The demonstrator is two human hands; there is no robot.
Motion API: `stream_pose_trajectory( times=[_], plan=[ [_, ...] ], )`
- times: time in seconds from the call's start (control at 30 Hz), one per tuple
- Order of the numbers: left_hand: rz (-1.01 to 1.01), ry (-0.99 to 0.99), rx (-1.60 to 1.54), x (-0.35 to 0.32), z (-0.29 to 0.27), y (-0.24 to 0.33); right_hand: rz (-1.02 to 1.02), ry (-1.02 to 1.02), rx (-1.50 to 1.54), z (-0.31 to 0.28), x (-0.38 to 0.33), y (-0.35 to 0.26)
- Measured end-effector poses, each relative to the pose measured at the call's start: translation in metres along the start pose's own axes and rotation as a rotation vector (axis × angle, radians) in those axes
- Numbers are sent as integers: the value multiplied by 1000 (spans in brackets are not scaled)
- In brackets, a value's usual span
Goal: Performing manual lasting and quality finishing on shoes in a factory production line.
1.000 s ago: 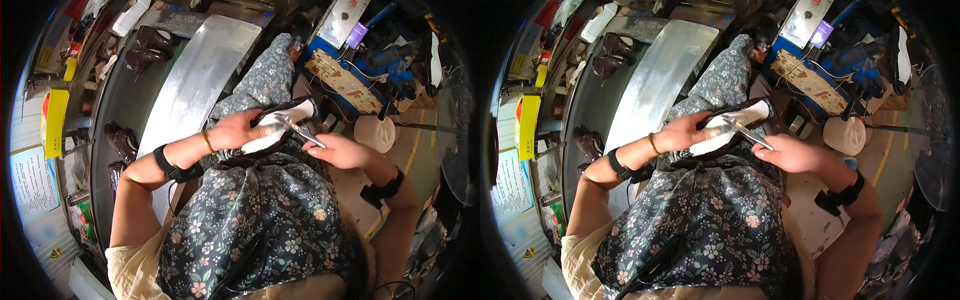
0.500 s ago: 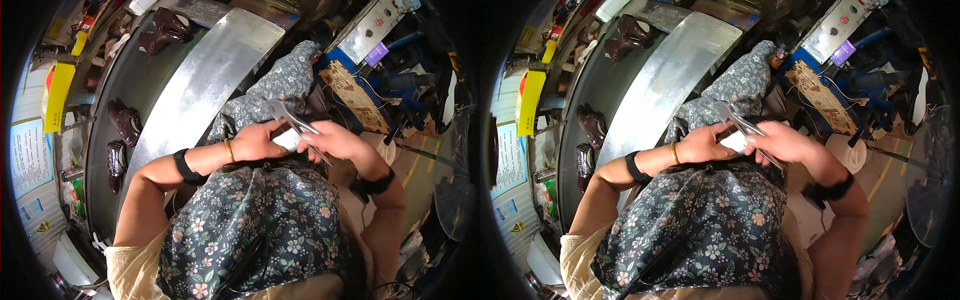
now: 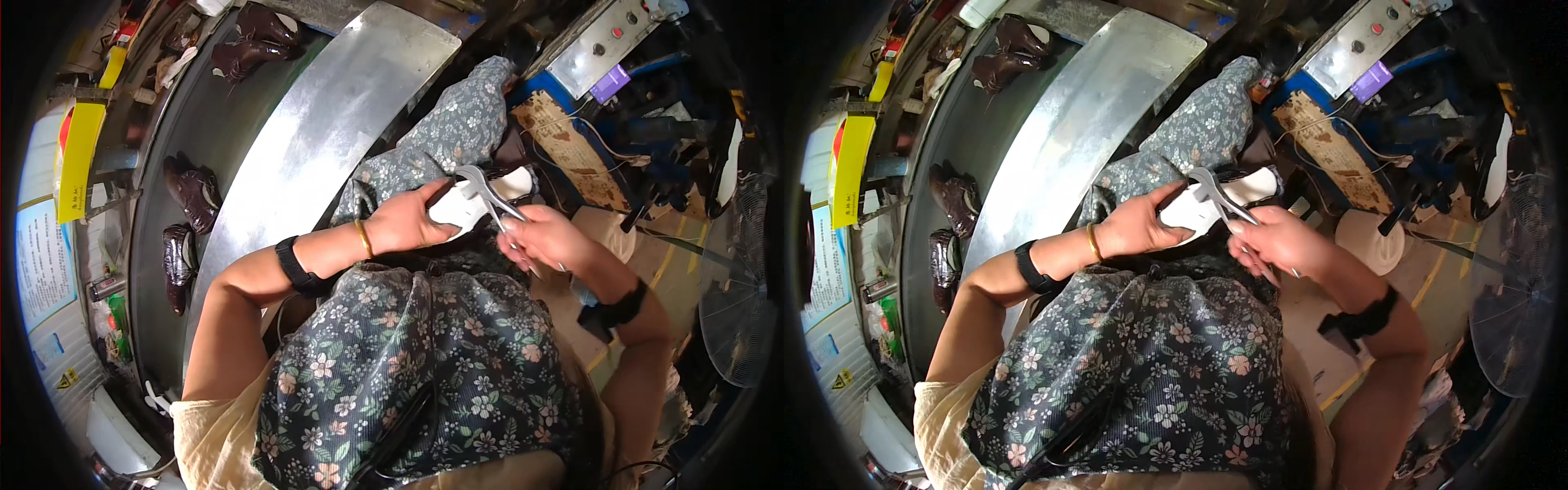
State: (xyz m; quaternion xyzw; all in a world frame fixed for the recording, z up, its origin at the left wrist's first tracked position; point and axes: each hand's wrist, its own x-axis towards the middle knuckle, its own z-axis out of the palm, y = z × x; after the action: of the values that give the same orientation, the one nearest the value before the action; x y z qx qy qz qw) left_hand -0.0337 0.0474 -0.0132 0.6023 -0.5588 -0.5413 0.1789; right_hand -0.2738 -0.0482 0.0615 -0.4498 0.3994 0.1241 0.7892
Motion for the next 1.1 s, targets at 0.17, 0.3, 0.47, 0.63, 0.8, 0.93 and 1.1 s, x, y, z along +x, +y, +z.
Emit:
stream_pose_trajectory(
  times=[0.17,0.3,0.47,0.63,0.8,0.93,1.1],
  plan=[
    [4,-29,11,4,-2,-6,-20,-80,328,-16,4,8],
    [-13,-7,-6,-1,2,-9,219,-83,-393,-20,-15,-29],
    [36,15,140,-3,5,0,110,-49,-362,-14,-2,-26],
    [4,67,111,0,8,-15,101,-118,49,-15,19,1],
    [34,-160,347,-2,0,26,-7,-37,-49,0,42,-9],
    [32,96,-154,-2,4,-25,-1,4,-201,-12,-6,-37],
    [47,33,10,2,-2,-5,168,-34,-225,-31,-22,-33]
  ],
)
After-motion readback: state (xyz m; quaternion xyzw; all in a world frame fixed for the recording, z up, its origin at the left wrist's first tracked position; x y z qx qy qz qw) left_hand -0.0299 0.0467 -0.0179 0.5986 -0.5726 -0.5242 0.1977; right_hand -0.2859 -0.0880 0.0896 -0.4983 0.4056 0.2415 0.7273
